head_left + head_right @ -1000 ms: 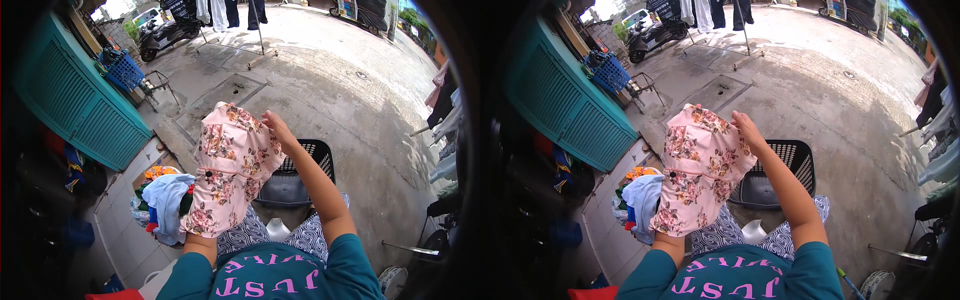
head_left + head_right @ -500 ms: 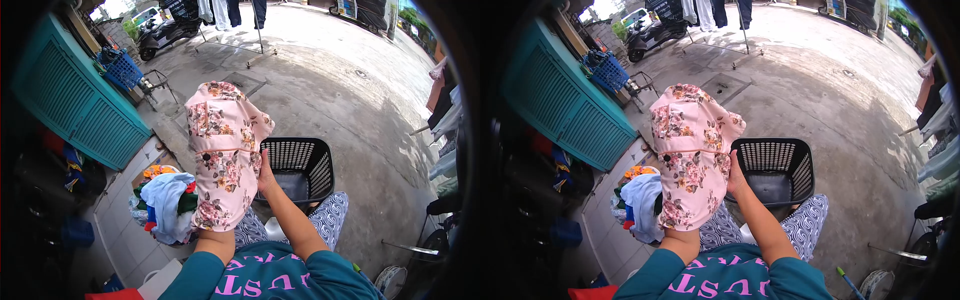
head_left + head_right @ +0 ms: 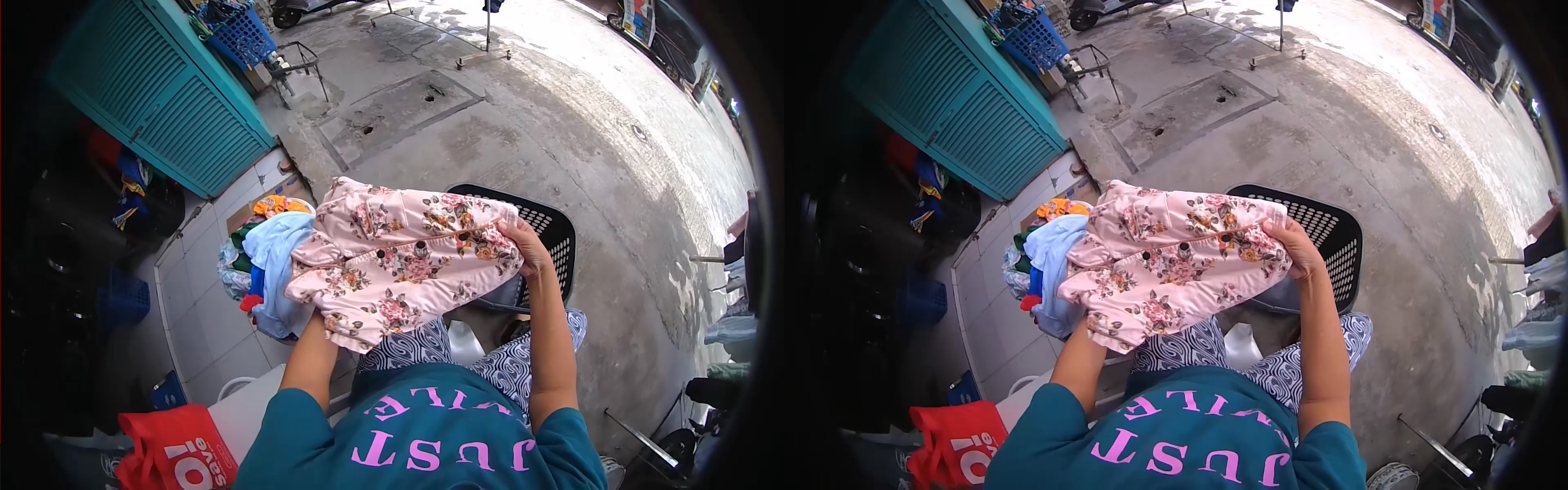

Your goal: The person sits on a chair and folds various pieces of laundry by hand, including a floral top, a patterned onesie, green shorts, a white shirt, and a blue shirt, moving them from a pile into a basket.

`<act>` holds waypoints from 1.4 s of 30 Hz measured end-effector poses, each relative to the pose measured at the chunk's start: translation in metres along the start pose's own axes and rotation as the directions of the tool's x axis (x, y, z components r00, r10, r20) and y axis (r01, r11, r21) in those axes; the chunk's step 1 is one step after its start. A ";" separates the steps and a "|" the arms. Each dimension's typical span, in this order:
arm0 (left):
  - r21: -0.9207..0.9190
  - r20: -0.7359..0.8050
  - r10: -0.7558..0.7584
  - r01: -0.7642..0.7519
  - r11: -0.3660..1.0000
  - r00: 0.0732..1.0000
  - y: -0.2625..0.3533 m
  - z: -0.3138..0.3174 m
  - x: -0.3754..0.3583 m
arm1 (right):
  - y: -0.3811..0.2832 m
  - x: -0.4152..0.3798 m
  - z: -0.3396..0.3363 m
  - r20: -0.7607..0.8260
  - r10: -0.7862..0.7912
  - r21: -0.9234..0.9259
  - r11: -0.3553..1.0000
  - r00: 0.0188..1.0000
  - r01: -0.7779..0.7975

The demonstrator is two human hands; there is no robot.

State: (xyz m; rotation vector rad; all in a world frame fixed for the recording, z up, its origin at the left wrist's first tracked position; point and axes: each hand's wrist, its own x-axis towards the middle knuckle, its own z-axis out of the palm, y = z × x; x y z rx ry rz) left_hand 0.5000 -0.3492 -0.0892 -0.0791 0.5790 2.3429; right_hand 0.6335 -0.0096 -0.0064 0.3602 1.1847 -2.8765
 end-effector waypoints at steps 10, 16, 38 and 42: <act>0.149 -0.227 -0.332 0.370 0.917 0.915 0.003 -0.070 -0.049 | 0.038 -0.004 -0.064 -0.172 0.203 -0.061 0.975 0.964 -0.216; 0.484 -0.372 -0.298 0.458 0.746 0.879 0.016 -0.024 -0.032 | 0.016 -0.003 -0.067 -0.163 0.194 -0.214 0.950 0.967 -0.226; 0.602 -0.454 -0.681 0.761 0.241 0.575 0.034 -0.009 -0.147 | 0.088 -0.104 -0.120 -0.244 0.576 -0.216 0.752 0.780 -0.623; 0.493 -0.538 -0.584 0.789 0.367 0.607 0.038 -0.020 -0.130 | 0.101 -0.103 -0.129 -0.266 0.613 -0.122 0.744 0.744 -0.657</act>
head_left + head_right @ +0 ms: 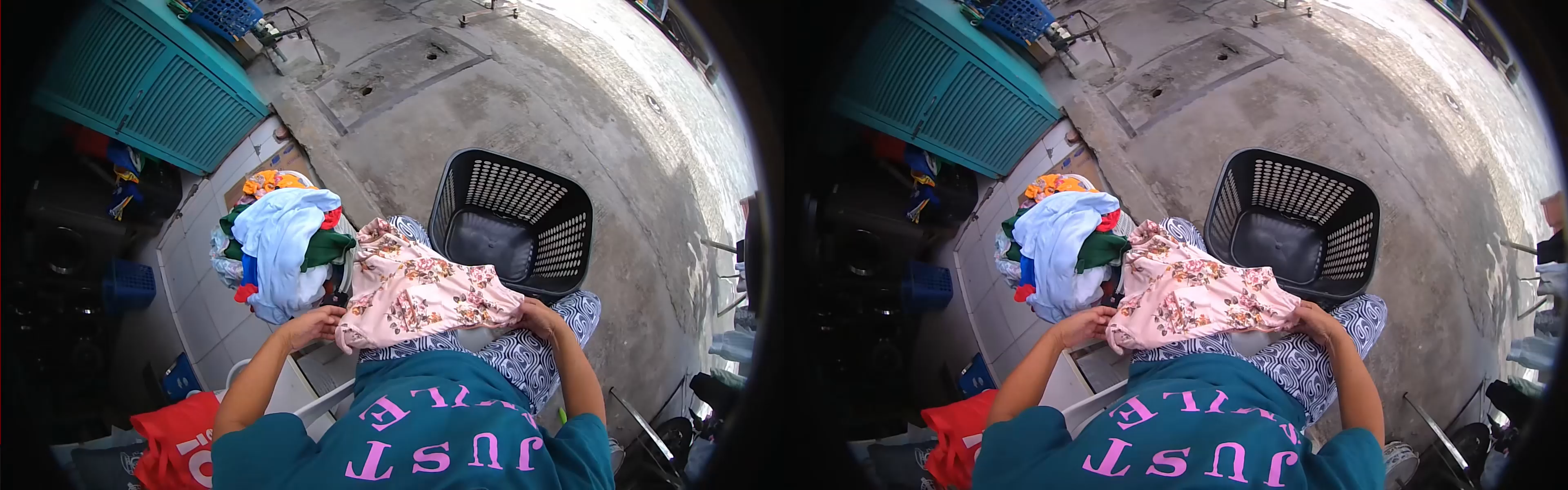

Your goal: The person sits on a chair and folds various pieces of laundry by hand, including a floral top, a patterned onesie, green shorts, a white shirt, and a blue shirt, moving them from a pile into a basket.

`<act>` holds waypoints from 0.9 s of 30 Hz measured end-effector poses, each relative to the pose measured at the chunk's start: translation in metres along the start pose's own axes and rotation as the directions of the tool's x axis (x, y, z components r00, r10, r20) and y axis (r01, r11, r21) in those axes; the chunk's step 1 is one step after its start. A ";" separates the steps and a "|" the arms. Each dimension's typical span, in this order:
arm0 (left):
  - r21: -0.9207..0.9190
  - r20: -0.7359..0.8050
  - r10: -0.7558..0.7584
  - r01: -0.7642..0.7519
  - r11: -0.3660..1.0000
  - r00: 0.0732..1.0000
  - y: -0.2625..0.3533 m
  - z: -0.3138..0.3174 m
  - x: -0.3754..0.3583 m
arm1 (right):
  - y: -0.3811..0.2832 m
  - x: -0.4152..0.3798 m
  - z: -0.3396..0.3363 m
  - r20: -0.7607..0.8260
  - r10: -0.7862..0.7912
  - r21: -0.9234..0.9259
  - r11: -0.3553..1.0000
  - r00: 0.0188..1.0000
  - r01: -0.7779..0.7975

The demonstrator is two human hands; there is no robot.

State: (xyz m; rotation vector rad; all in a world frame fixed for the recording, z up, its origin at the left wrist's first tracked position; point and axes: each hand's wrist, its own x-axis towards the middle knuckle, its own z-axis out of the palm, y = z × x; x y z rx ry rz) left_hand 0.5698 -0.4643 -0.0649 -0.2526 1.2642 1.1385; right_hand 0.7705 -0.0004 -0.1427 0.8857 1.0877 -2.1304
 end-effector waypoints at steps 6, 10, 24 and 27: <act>0.182 -0.463 0.380 -0.334 0.925 0.801 0.052 0.039 0.051 | -0.004 0.005 0.008 -0.092 -0.063 0.001 0.998 0.994 0.063; 0.165 -0.501 0.469 -0.452 0.877 0.727 0.066 0.049 0.076 | -0.004 0.006 0.009 -0.070 -0.114 0.089 0.989 0.991 0.120; 0.824 -0.408 0.885 -0.327 0.463 0.226 0.094 0.043 0.096 | 0.002 -0.007 0.010 -0.154 -0.256 0.046 0.963 0.954 0.266; 0.899 -0.259 0.963 -0.347 0.268 0.073 0.108 0.060 0.084 | 0.013 0.003 0.004 -0.140 -0.236 0.075 0.966 0.962 0.248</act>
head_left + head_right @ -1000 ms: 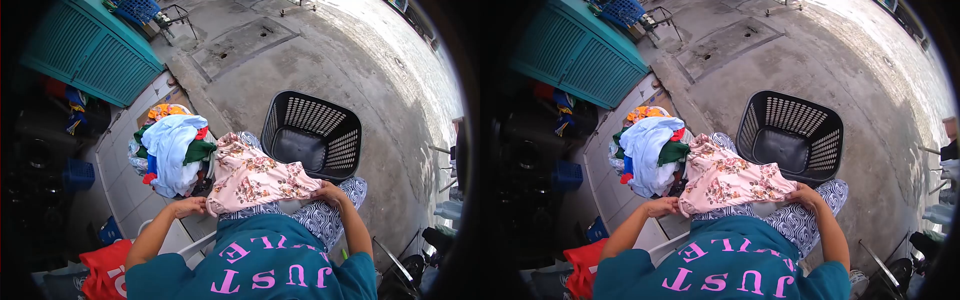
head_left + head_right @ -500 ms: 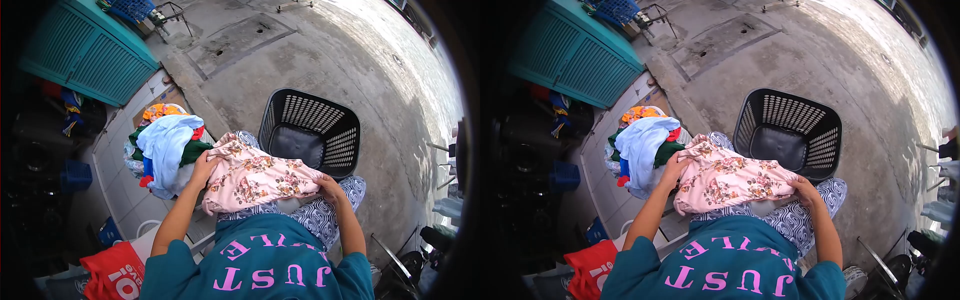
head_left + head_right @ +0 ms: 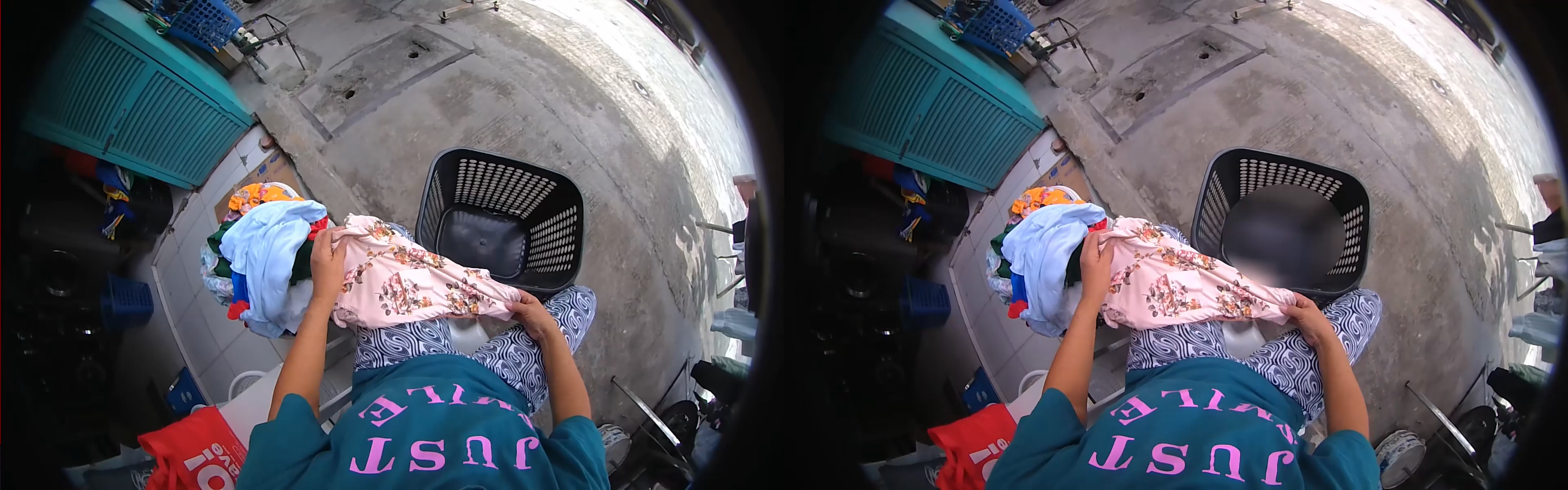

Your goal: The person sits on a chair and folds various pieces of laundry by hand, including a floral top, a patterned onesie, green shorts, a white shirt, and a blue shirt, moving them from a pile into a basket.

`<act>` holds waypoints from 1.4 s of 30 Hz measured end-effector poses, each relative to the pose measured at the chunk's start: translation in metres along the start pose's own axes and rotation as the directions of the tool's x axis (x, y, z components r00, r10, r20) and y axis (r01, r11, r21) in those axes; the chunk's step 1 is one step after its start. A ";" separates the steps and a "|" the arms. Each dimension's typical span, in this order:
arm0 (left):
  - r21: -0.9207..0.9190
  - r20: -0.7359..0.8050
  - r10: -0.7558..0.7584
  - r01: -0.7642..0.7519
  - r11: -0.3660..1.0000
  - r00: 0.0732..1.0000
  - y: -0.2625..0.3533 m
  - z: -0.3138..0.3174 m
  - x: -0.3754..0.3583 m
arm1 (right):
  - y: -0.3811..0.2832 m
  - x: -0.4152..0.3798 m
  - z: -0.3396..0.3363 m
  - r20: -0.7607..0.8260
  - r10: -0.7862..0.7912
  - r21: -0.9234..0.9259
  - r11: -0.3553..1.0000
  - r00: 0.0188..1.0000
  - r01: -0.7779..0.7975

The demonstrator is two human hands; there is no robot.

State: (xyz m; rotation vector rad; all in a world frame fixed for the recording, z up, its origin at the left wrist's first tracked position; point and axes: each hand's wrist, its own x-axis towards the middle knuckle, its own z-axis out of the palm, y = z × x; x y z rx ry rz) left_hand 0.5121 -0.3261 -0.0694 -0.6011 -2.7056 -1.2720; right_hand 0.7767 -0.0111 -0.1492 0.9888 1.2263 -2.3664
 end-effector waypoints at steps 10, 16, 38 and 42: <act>-0.005 0.017 0.031 -0.031 1.000 0.999 0.045 0.015 0.033 | -0.005 -0.005 -0.001 -0.050 -0.042 0.049 0.998 0.998 0.045; 0.248 0.108 -0.303 0.270 0.930 0.947 -0.029 0.047 0.018 | -0.001 -0.004 0.003 -0.095 0.032 -0.067 0.997 0.995 -0.038; -0.413 0.762 -0.286 0.777 0.476 0.581 0.030 -0.043 -0.011 | -0.136 -0.053 0.132 0.142 -0.823 -0.836 0.198 0.550 0.512; -0.475 0.873 -0.057 0.871 0.122 0.484 0.009 -0.057 -0.012 | -0.138 -0.071 0.241 0.761 -0.540 -0.566 -0.282 0.360 0.774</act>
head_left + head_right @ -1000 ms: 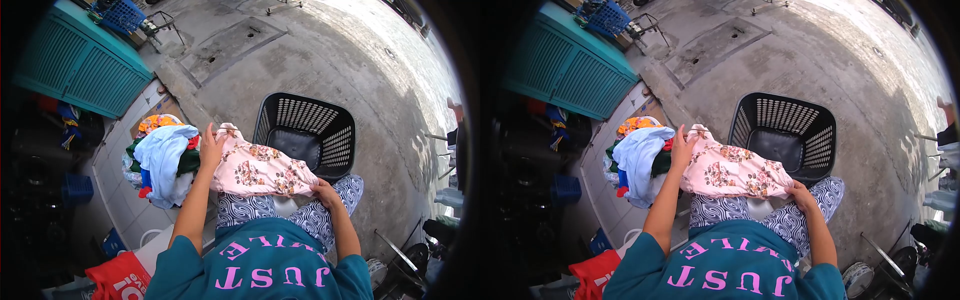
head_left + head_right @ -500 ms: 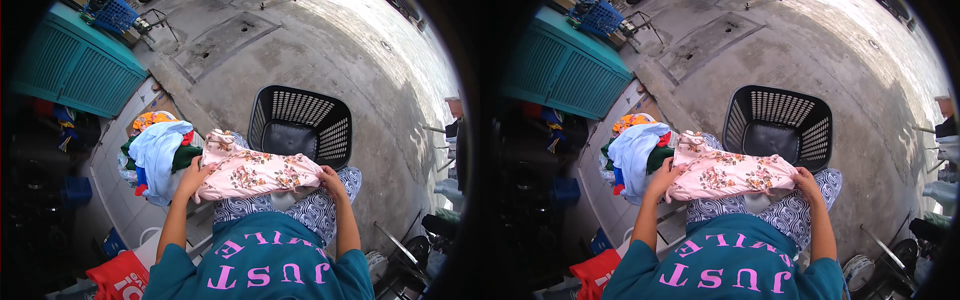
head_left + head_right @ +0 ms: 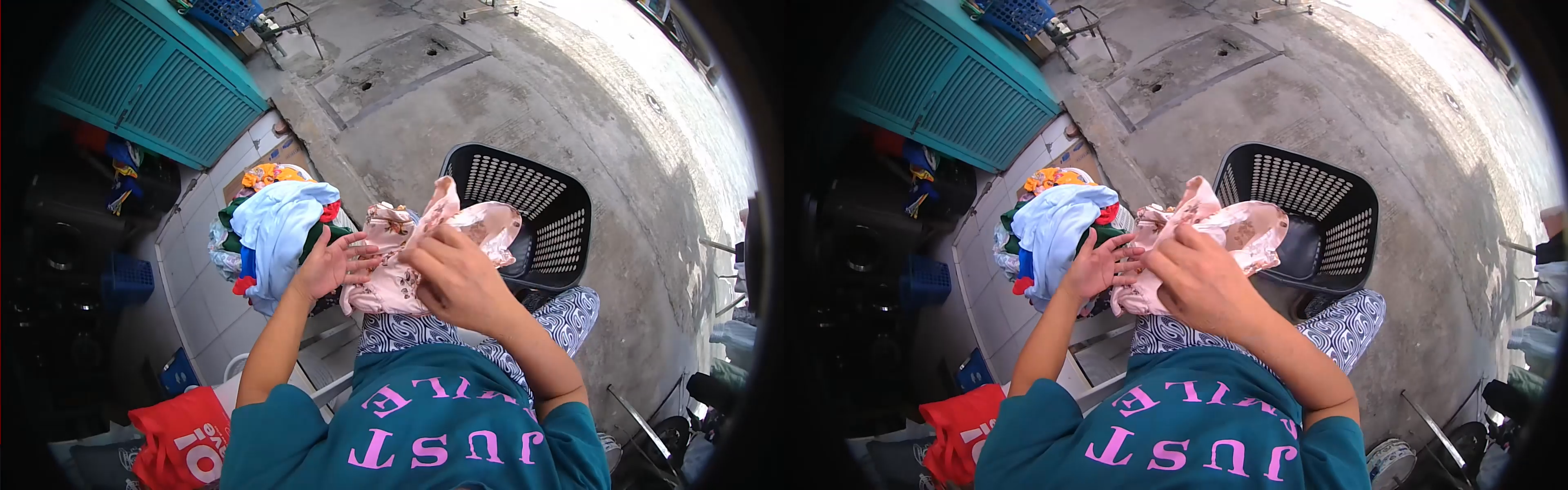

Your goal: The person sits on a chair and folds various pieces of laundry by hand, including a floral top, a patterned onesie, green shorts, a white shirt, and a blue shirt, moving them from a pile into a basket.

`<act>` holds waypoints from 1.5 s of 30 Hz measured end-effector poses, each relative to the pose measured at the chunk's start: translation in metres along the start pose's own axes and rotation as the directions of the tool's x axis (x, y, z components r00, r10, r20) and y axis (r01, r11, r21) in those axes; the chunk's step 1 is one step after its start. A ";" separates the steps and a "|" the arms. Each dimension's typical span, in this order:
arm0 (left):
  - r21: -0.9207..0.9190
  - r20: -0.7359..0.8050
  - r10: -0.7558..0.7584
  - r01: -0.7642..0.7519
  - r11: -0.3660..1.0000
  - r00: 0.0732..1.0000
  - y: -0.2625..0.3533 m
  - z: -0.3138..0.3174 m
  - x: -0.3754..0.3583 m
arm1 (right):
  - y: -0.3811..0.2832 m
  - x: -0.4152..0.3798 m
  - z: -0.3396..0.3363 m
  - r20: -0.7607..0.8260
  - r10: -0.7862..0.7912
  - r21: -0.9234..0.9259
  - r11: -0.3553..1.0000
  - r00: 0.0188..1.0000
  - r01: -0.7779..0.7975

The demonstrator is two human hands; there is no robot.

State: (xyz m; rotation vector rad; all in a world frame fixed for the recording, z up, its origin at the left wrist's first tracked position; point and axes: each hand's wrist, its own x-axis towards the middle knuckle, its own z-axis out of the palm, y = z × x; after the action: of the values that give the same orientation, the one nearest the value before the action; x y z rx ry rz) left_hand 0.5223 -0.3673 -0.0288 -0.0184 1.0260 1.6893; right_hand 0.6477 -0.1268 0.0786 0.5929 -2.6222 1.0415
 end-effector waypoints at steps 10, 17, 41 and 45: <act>-0.061 -0.219 0.084 -0.100 0.993 0.972 -0.026 -0.023 -0.002 | 0.000 -0.020 0.108 0.030 -0.295 0.213 0.935 0.955 0.283; 0.370 -0.391 0.228 -0.075 0.926 0.892 -0.024 -0.022 0.014 | 0.092 -0.063 0.112 -0.038 0.818 0.652 0.455 0.574 -0.607; 0.636 0.212 0.233 -0.315 0.705 0.949 0.080 0.113 0.108 | 0.112 -0.042 -0.015 0.136 0.636 0.728 0.456 0.759 -0.512; 0.639 0.295 0.334 -0.445 0.628 0.895 0.085 0.117 0.151 | 0.135 -0.036 -0.073 -0.118 0.490 0.040 0.871 0.864 -0.489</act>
State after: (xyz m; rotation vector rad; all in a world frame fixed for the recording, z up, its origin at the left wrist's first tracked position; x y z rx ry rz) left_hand 0.4503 -0.1774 0.0223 0.8831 1.5789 1.5352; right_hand 0.6233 0.0232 0.0369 -0.1597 -2.7154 1.1753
